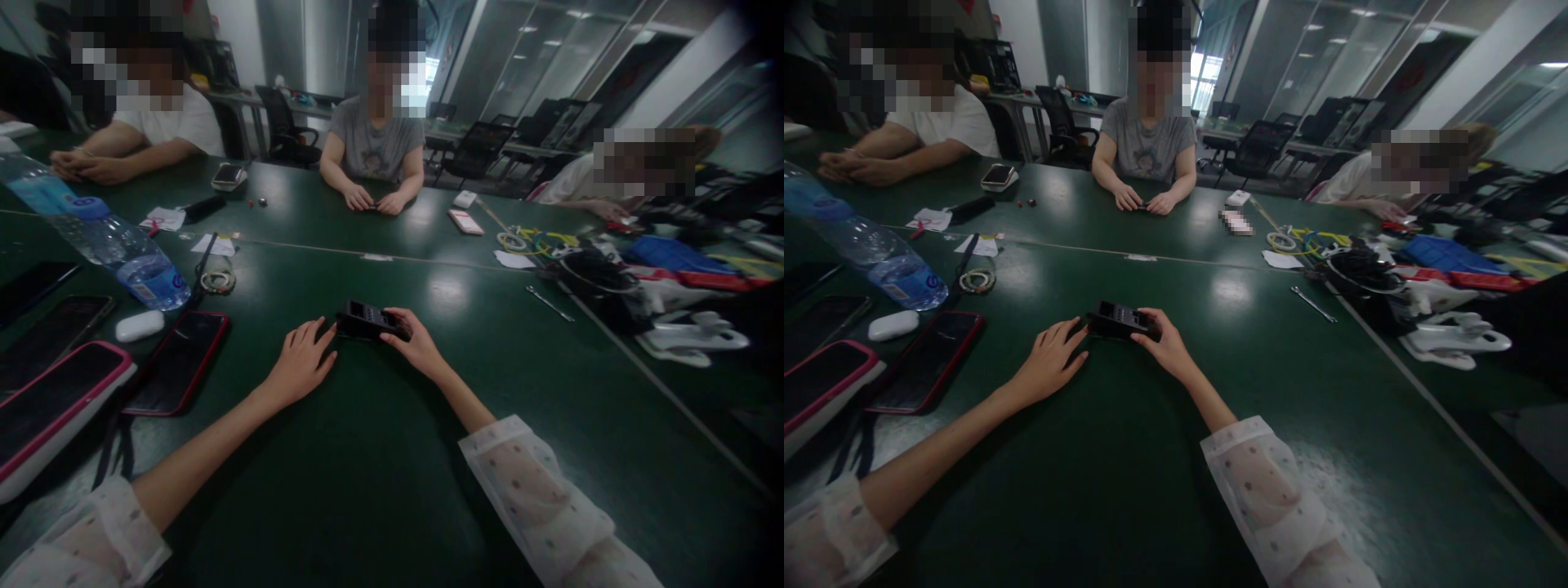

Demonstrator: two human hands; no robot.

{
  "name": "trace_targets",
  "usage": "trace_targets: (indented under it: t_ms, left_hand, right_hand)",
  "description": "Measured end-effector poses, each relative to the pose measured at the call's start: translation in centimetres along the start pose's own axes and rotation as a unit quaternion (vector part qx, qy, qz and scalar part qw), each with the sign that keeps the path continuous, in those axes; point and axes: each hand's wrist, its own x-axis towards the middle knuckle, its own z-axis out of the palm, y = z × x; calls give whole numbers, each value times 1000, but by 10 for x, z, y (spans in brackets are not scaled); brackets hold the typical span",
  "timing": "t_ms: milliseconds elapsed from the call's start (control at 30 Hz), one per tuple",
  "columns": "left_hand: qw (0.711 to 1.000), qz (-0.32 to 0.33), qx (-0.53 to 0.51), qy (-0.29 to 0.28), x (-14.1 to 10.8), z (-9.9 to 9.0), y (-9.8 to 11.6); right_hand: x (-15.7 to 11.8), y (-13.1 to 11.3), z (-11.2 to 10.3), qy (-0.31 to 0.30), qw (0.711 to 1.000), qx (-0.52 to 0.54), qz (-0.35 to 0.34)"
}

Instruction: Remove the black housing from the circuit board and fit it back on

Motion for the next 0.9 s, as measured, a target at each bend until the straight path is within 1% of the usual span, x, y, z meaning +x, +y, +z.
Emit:
trace_targets:
  t_ms: [300,467,533,633,733,833,900]
  left_hand:
    - [1000,5,5,3,0,-2,0]
    - [1000,7,7,4,-1,-3,0]
    - [1000,8,6,4,-1,-4,0]
    - [1000,7,7,3,-2,-4,0]
    - [1000,9,9,3,-2,-4,-1]
    - [1000,9,7,2,-1,-3,-2]
    - [1000,9,6,4,-1,-2,-2]
  right_hand:
    - [0,-2,-2,18,999,30,0]
    - [-1,-4,-4,17,998,53,-1]
    - [-2,-3,-6,30,998,59,-2]
    - [-5,-2,-12,66,995,75,-4]
    - [-9,0,-23,112,990,85,11]
    - [-15,5,-38,195,978,58,36]
    - [-21,10,-49,261,964,22,47]
